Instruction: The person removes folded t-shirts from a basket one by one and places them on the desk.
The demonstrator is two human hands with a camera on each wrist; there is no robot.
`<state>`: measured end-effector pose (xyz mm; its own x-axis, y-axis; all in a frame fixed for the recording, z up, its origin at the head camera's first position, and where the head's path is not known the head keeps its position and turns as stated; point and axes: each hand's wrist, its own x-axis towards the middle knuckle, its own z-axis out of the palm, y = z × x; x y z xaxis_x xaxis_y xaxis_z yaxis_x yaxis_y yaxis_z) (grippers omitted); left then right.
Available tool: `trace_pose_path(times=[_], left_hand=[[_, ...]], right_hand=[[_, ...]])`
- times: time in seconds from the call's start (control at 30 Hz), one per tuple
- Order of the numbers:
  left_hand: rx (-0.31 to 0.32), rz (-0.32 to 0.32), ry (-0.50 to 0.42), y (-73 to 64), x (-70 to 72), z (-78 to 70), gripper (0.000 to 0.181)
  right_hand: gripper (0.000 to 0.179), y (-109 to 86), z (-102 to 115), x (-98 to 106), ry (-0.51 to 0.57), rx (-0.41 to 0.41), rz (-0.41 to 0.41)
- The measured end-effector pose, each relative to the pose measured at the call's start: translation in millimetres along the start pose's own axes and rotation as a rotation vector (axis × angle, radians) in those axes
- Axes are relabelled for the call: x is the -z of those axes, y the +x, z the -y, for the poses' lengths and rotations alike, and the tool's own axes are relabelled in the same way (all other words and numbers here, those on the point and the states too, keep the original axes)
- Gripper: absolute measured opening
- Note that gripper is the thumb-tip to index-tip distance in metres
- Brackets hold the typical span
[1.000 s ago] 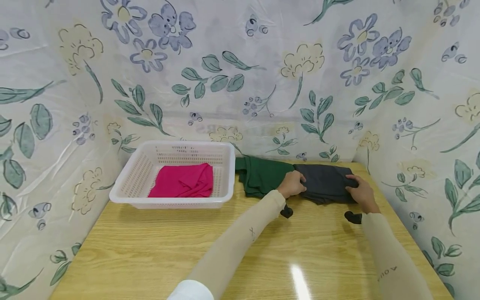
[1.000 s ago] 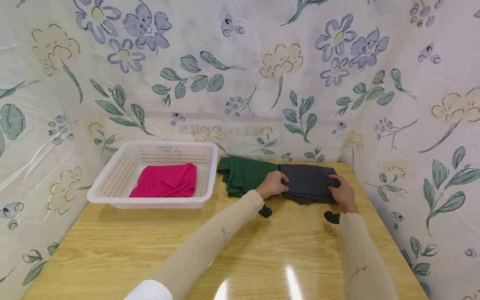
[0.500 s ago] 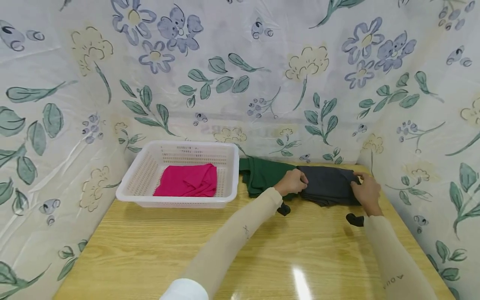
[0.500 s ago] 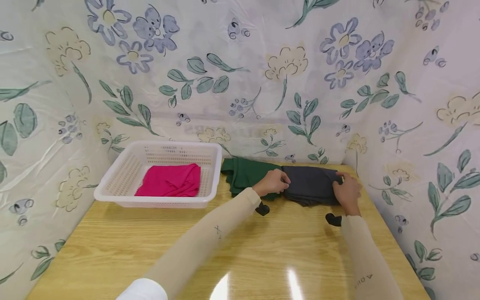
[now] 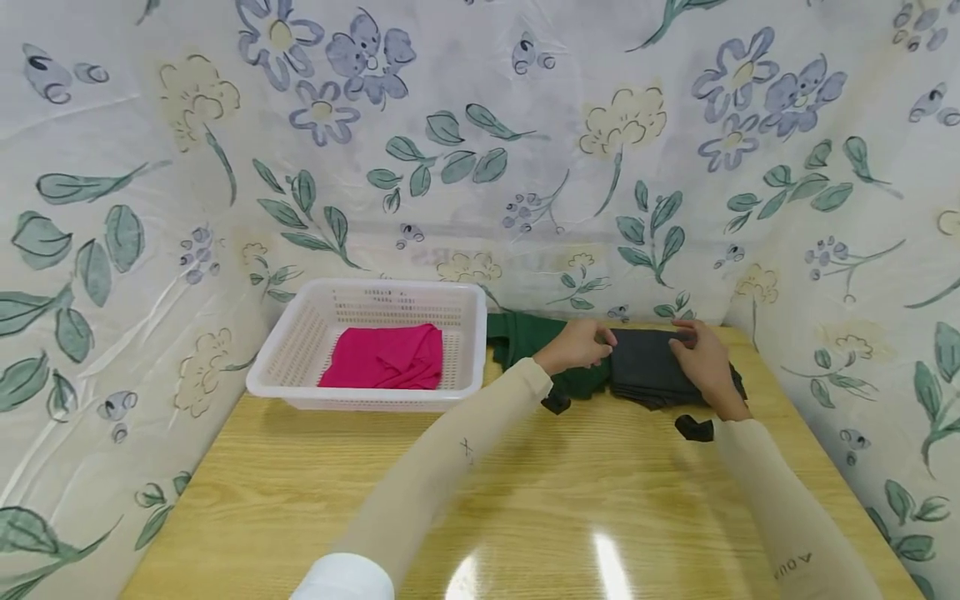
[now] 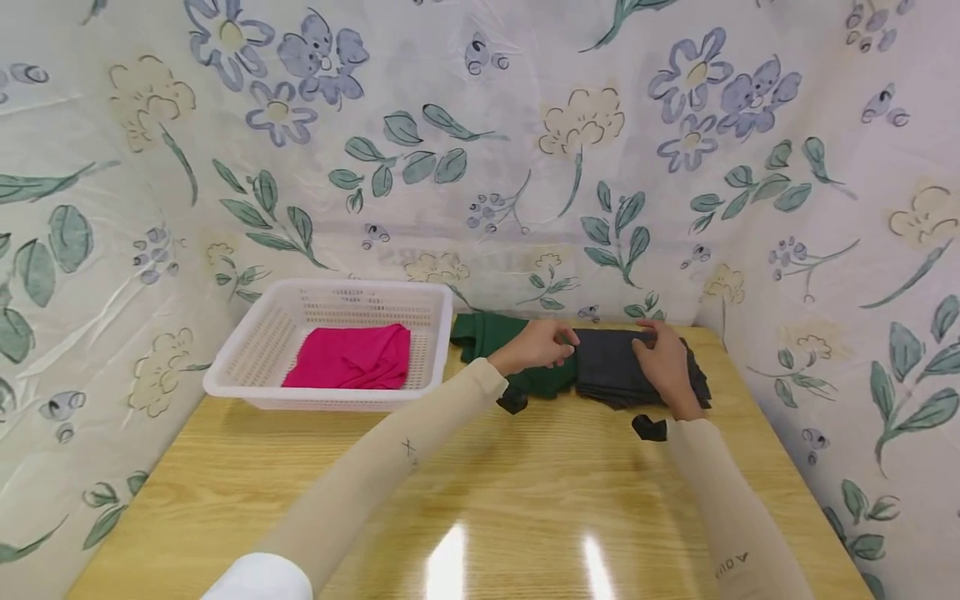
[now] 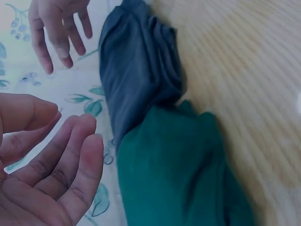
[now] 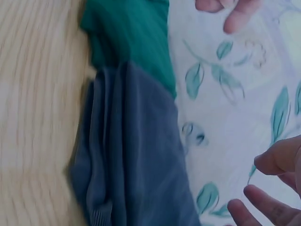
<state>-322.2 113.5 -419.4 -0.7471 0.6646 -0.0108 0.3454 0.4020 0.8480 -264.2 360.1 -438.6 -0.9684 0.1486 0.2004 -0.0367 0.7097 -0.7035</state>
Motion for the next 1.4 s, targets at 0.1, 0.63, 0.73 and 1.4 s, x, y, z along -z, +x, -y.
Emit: trace_pose_path(times=[0.1, 0.63, 0.73, 1.4], left_hand=[[-0.013, 0.015, -0.012, -6.8, 9.1, -0.1, 0.026], [-0.063, -0.007, 0.025, -34.8, 60.9, -5.3, 0.022], [-0.076, 0.006, 0.031, -41.4, 68.0, -2.8, 0.022], [-0.06, -0.093, 0.059, -92.2, 123.4, 15.8, 0.021]], right_hand=[[0.043, 0.1, 9, -8, 0.024, 0.003, 0.017], [0.042, 1.6, 65, -40, 0.117, 0.15, 0.121], [0.042, 1.6, 73, -45, 0.126, 0.146, 0.145], [0.043, -4.4, 125, -78, 0.175, 0.211, 0.239]])
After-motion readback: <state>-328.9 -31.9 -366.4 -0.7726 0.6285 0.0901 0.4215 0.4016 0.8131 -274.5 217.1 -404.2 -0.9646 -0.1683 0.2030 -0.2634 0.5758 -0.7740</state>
